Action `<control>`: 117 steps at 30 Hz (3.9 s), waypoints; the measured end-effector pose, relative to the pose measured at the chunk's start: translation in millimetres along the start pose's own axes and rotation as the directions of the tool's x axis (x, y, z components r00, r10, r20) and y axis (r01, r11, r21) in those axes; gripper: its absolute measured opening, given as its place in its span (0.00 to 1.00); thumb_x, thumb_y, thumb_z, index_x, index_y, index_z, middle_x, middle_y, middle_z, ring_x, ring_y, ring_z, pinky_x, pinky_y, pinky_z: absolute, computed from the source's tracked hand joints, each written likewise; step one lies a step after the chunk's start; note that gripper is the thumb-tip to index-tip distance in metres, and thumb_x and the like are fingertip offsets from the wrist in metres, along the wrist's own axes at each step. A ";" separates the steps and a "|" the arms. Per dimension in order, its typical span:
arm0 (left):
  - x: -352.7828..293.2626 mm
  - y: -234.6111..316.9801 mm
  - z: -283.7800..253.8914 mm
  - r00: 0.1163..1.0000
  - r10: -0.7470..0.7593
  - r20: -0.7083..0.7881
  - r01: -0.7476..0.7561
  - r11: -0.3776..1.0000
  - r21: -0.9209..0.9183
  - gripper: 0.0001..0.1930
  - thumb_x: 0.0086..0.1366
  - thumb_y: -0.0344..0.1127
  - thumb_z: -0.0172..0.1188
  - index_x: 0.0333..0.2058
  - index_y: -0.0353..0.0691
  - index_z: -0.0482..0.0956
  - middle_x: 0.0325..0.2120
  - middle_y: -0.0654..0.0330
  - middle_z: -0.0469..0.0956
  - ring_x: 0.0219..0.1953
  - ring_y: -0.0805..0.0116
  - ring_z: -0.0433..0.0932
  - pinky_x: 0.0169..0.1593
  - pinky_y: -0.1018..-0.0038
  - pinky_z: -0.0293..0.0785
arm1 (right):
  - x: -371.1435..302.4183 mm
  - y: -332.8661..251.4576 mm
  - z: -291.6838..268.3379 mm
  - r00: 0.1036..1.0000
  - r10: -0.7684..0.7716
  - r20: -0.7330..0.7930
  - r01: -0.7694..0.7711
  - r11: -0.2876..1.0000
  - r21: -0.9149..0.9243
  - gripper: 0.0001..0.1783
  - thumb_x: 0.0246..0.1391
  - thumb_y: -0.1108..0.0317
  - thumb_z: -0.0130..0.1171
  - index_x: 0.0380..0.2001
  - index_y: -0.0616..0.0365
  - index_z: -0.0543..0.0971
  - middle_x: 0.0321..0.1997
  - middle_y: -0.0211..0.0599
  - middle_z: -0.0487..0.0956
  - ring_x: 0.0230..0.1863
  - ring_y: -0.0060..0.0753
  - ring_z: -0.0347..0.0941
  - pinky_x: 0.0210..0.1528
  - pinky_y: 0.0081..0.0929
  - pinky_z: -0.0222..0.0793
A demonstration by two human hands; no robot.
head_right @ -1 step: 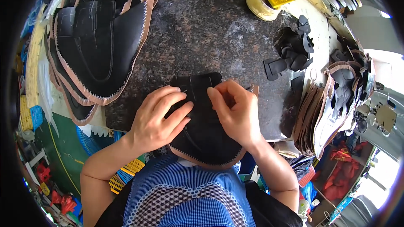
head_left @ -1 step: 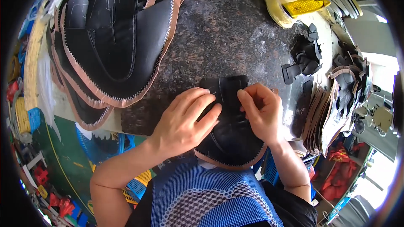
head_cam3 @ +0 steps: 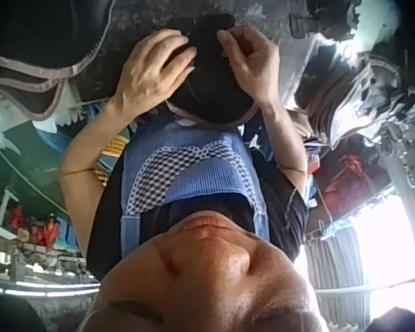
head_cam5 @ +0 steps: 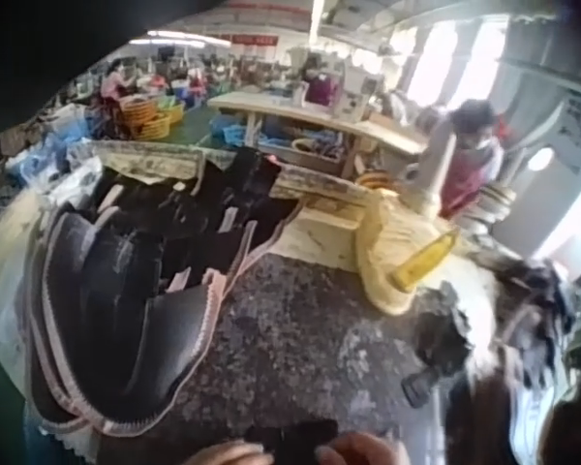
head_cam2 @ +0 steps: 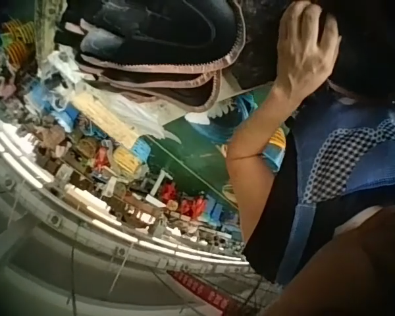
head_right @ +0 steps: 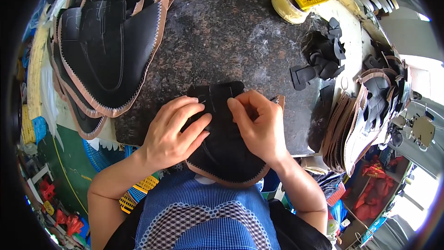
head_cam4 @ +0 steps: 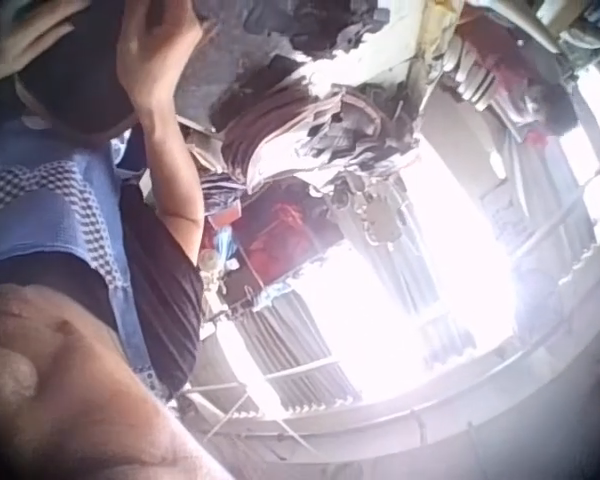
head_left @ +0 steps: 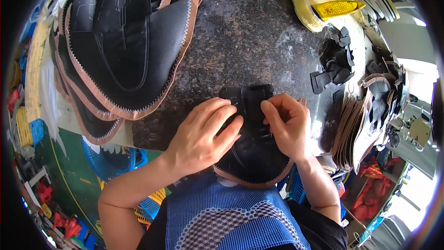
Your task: Manually attaching small leather components to shoe uppers on a workbench.
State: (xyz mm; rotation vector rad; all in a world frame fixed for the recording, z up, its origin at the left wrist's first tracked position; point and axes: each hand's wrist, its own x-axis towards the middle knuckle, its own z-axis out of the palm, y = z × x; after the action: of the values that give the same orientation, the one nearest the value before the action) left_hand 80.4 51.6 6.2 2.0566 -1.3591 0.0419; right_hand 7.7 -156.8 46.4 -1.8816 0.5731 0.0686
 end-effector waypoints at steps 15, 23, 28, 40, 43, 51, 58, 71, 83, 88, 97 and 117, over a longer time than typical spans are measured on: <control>1.2 -6.7 -3.0 0.995 -0.020 0.098 0.022 1.000 -0.022 0.17 0.58 0.37 0.70 0.45 0.38 0.83 0.64 0.55 0.72 0.57 0.55 0.73 0.61 0.59 0.73 | 8.0 -9.0 9.2 0.990 0.136 -0.033 -0.139 0.987 -0.086 0.08 0.63 0.71 0.66 0.32 0.65 0.84 0.19 0.30 0.81 0.21 0.15 0.75 0.24 0.17 0.68; 8.3 -7.5 -5.6 0.988 -0.055 0.146 0.062 0.997 -0.046 0.15 0.58 0.38 0.70 0.41 0.40 0.79 0.66 0.53 0.72 0.55 0.56 0.71 0.61 0.60 0.67 | 7.7 -11.2 17.2 0.995 0.000 -0.103 -0.024 0.972 -0.235 0.08 0.60 0.70 0.68 0.29 0.64 0.83 0.18 0.33 0.80 0.19 0.16 0.75 0.22 0.19 0.67; 17.6 -15.1 -11.5 0.983 -0.083 0.164 0.107 0.984 -0.142 0.21 0.56 0.36 0.72 0.44 0.41 0.72 0.65 0.54 0.74 0.52 0.55 0.72 0.58 0.60 0.67 | 15.6 -12.5 3.3 0.997 0.075 -0.021 -0.078 0.969 -0.234 0.10 0.60 0.69 0.68 0.28 0.64 0.82 0.18 0.34 0.81 0.19 0.18 0.75 0.22 0.20 0.67; 19.5 -19.6 -10.7 0.990 -0.019 0.143 0.036 0.993 -0.116 0.38 0.53 0.36 0.74 0.62 0.37 0.68 0.63 0.58 0.76 0.51 0.56 0.73 0.59 0.62 0.68 | 14.6 -1.3 1.5 0.996 -0.088 0.031 0.093 0.953 -0.287 0.11 0.58 0.67 0.69 0.30 0.63 0.81 0.17 0.38 0.79 0.19 0.29 0.79 0.22 0.27 0.70; 22.1 -17.1 -10.3 0.989 -0.016 0.149 0.027 0.997 -0.078 0.37 0.56 0.39 0.71 0.64 0.40 0.70 0.64 0.58 0.74 0.52 0.56 0.72 0.59 0.62 0.68 | 13.8 4.5 -0.3 0.971 -0.238 0.019 0.228 0.898 -0.377 0.09 0.58 0.70 0.68 0.36 0.62 0.79 0.17 0.37 0.77 0.18 0.33 0.78 0.22 0.30 0.70; 16.0 -17.0 -9.1 0.976 0.094 0.197 -0.128 0.977 0.170 0.27 0.61 0.41 0.64 0.61 0.61 0.78 0.66 0.56 0.68 0.56 0.54 0.70 0.58 0.57 0.67 | -39.2 36.2 -76.9 0.965 0.042 -0.260 -0.056 0.997 -0.045 0.15 0.69 0.62 0.61 0.34 0.65 0.82 0.26 0.27 0.78 0.26 0.14 0.72 0.29 0.15 0.68; 13.8 -20.0 -2.5 0.986 0.161 0.047 -0.163 0.986 0.025 0.25 0.61 0.45 0.68 0.56 0.48 0.75 0.63 0.50 0.68 0.54 0.52 0.74 0.56 0.55 0.68 | -83.7 40.8 -45.0 0.991 -0.027 -0.134 0.036 0.997 0.066 0.11 0.58 0.75 0.68 0.43 0.63 0.80 0.35 0.23 0.80 0.34 0.14 0.71 0.37 0.18 0.67; 5.8 -140.8 -159.2 0.952 -0.076 -0.298 0.281 0.611 0.740 0.17 0.61 0.44 0.73 0.38 0.40 0.78 0.51 0.56 0.78 0.58 0.49 0.71 0.61 0.54 0.67 | -122.6 130.2 -283.2 0.285 -0.729 -0.622 -0.498 0.442 -0.746 0.29 0.58 0.63 0.72 0.59 0.61 0.76 0.51 0.37 0.82 0.50 0.32 0.77 0.50 0.32 0.73; 22.3 -0.7 -19.2 0.989 -0.145 -0.034 0.148 0.983 0.107 0.29 0.55 0.38 0.78 0.51 0.35 0.75 0.48 0.49 0.78 0.54 0.47 0.76 0.58 0.55 0.71 | 43.1 38.6 -134.0 0.773 -0.633 0.031 0.399 0.448 -0.800 0.19 0.50 0.80 0.63 0.48 0.57 0.83 0.43 0.39 0.84 0.54 0.45 0.76 0.59 0.37 0.75; 68.5 4.7 -29.9 0.969 -0.062 -0.238 0.055 0.998 -0.034 0.35 0.58 0.32 0.74 0.62 0.33 0.71 0.58 0.47 0.73 0.61 0.47 0.72 0.65 0.57 0.68 | 38.3 38.2 -143.6 0.781 -0.617 0.093 0.445 0.447 -0.776 0.23 0.47 0.81 0.63 0.49 0.58 0.79 0.40 0.39 0.82 0.51 0.45 0.75 0.58 0.40 0.72; 171.8 16.4 22.8 0.945 -0.079 0.317 0.276 0.711 -0.646 0.13 0.66 0.40 0.71 0.38 0.35 0.84 0.30 0.65 0.82 0.33 0.73 0.81 0.38 0.76 0.77 | 5.7 -10.0 -114.5 0.673 -0.738 0.035 0.643 0.562 -0.520 0.21 0.46 0.83 0.66 0.46 0.60 0.77 0.36 0.40 0.81 0.35 0.46 0.80 0.40 0.36 0.77; 114.2 16.3 -33.3 0.903 -0.426 0.062 0.288 0.490 -0.823 0.18 0.76 0.40 0.58 0.25 0.40 0.74 0.20 0.70 0.70 0.24 0.85 0.66 0.28 0.82 0.62 | 9.9 -42.1 -42.1 0.692 -0.713 -0.113 0.634 0.675 -0.378 0.10 0.50 0.70 0.74 0.35 0.60 0.84 0.26 0.38 0.79 0.25 0.35 0.77 0.29 0.31 0.73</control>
State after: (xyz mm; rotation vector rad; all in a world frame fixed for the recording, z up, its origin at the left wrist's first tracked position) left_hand 129.9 -26.6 82.7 1.4100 -0.5960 -0.5268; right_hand 24.7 -186.7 96.1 -2.3288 -0.0272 -0.6251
